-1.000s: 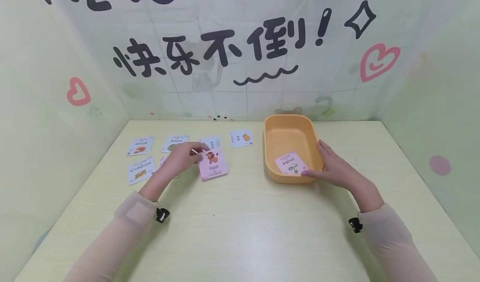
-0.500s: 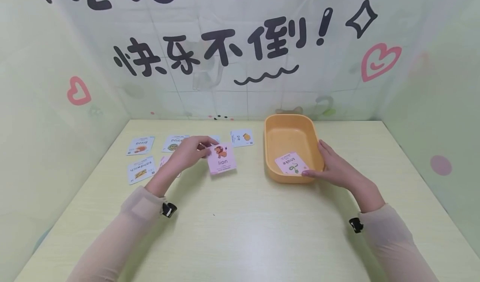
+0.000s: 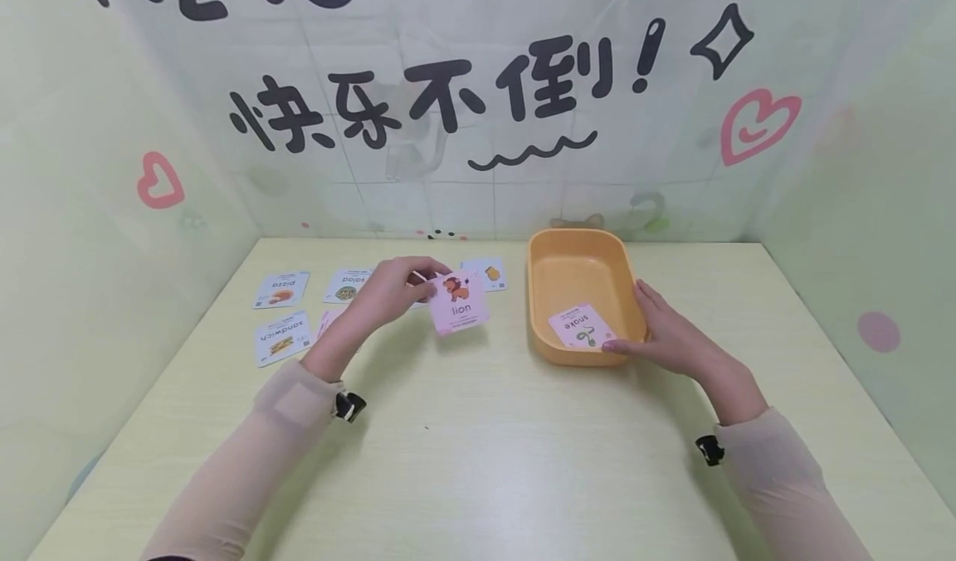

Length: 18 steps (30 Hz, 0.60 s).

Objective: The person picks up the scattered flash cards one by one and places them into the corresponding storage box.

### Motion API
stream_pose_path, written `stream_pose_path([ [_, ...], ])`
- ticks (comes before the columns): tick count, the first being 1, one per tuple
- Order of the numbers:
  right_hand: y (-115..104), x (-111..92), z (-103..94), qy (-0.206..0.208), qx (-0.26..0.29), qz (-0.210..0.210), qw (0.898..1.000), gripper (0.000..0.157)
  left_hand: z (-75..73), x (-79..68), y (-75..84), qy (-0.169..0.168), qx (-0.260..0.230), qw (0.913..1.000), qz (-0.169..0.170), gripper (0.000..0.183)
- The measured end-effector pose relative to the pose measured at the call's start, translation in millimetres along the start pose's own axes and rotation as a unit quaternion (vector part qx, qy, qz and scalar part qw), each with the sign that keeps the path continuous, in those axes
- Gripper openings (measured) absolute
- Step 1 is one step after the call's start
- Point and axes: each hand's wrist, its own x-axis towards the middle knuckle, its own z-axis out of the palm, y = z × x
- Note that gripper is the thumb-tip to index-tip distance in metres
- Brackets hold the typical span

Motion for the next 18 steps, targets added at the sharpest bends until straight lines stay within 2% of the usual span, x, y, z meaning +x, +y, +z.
stream_pose_path([
  [7,1,-1,0.9,0.001,0.001,-0.001,1.000,0.116,3.0,5.3,12.8,0.005,-0.015,0.9995,0.029,0.030],
  [18,-1,-1,0.7,0.001,0.001,0.000,1.000,0.116,13.7,16.1,33.7,0.010,-0.021,0.9983,0.054,0.029],
])
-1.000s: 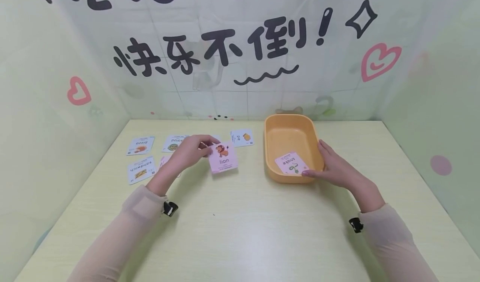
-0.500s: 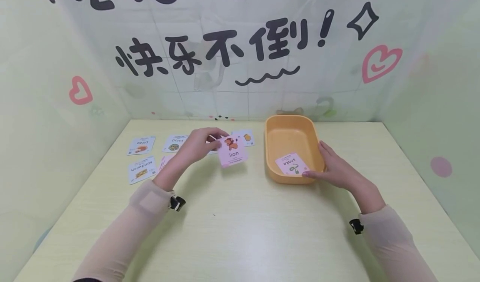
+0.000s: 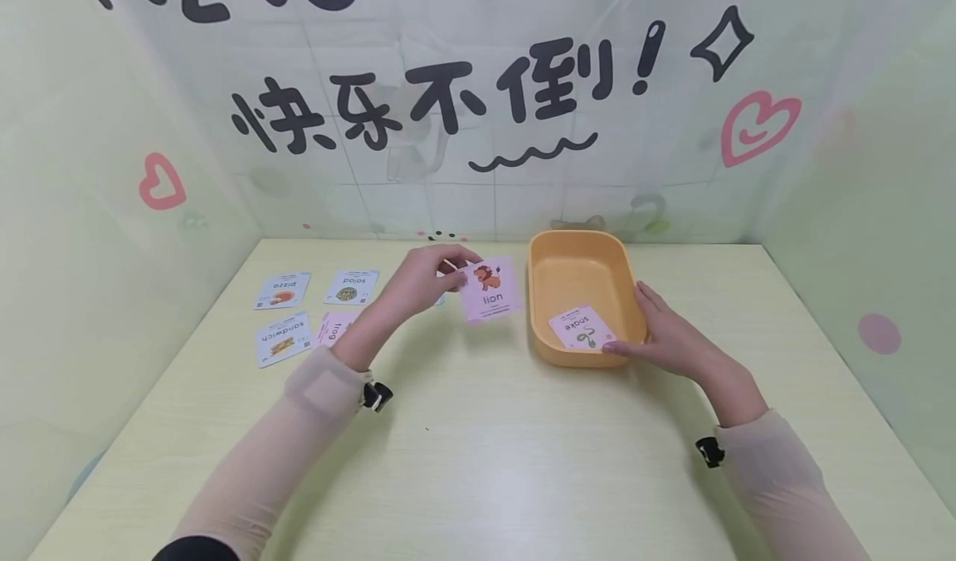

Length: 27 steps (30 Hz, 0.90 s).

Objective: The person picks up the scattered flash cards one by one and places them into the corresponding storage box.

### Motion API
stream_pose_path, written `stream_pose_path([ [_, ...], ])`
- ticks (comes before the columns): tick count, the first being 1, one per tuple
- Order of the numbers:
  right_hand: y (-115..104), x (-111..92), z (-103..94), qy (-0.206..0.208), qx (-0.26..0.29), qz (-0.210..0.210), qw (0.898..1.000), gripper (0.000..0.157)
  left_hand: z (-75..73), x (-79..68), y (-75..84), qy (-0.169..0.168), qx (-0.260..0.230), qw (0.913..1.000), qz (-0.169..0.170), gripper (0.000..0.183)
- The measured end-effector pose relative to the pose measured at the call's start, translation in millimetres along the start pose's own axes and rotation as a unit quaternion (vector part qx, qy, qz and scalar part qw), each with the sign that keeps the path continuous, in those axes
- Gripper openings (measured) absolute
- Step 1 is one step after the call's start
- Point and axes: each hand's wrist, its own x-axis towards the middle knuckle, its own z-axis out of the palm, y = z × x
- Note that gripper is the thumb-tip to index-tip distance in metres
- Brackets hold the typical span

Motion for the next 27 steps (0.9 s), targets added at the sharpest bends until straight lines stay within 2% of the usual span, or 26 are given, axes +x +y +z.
stream_pose_path([
  [12,0,0,-1.5,-0.006,-0.005,0.005,1.000,0.118,18.1,14.7,22.3,-0.006,0.000,0.9998,0.017,0.030],
  [21,1,0,0.9,0.002,-0.001,-0.007,1.000,0.116,47.7,23.8,38.3,-0.023,-0.013,0.9990,0.036,0.032],
  [27,0,0,1.3,0.005,-0.001,-0.011,1.000,0.115,66.8,28.4,45.9,-0.041,-0.008,0.9985,0.035,0.032],
])
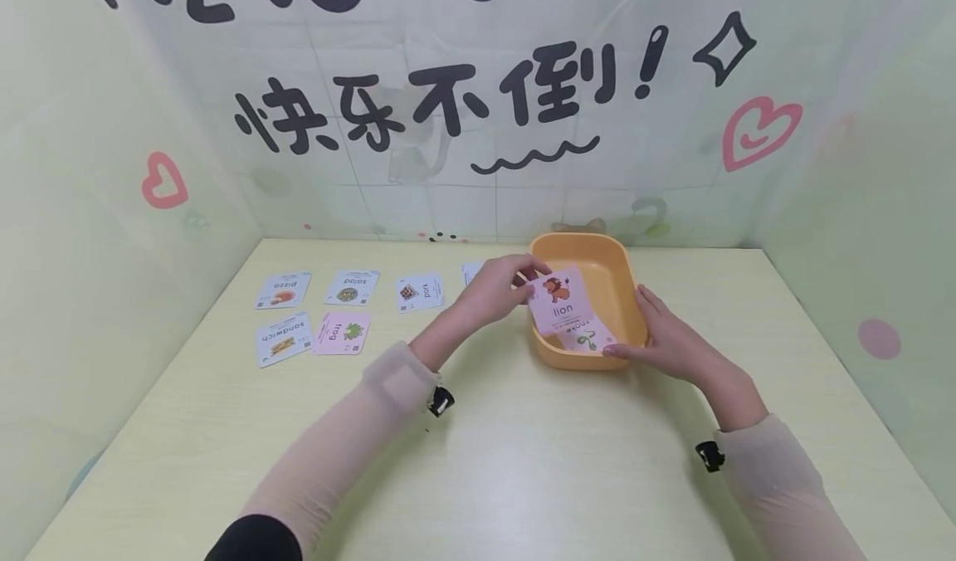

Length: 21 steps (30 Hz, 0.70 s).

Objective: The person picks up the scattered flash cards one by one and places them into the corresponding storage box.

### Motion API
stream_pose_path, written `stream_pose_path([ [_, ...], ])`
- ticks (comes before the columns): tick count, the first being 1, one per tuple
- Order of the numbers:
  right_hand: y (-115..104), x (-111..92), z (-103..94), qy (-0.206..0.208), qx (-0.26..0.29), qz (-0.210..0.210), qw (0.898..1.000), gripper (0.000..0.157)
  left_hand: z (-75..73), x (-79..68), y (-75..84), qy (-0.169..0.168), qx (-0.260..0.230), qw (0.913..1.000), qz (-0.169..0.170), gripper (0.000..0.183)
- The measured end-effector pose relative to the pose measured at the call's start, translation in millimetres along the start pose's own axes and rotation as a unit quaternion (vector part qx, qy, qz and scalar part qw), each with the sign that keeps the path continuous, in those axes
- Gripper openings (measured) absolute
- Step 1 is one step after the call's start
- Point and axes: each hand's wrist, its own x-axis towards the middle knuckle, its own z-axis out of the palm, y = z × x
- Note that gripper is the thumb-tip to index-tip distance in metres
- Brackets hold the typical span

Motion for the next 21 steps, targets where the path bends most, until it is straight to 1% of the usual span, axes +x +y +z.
stream_pose_path([
  [5,1,0,-0.2,-0.001,-0.003,0.000,1.000,0.115,8.9,3.4,4.4,-0.010,0.014,0.9998,-0.002,0.029],
  [10,1,1,0.9,0.000,-0.003,0.004,1.000,0.115,10.8,4.4,4.7,-0.028,0.024,0.9993,0.001,0.027],
  [15,1,2,1.8,0.000,-0.002,0.001,1.000,0.115,5.1,4.4,-3.2,-0.028,0.036,0.9989,-0.003,0.030],
  [21,3,2,0.9,-0.001,-0.004,0.001,1.000,0.116,-7.7,4.4,-17.9,-0.021,0.026,0.9994,-0.003,0.028],
])
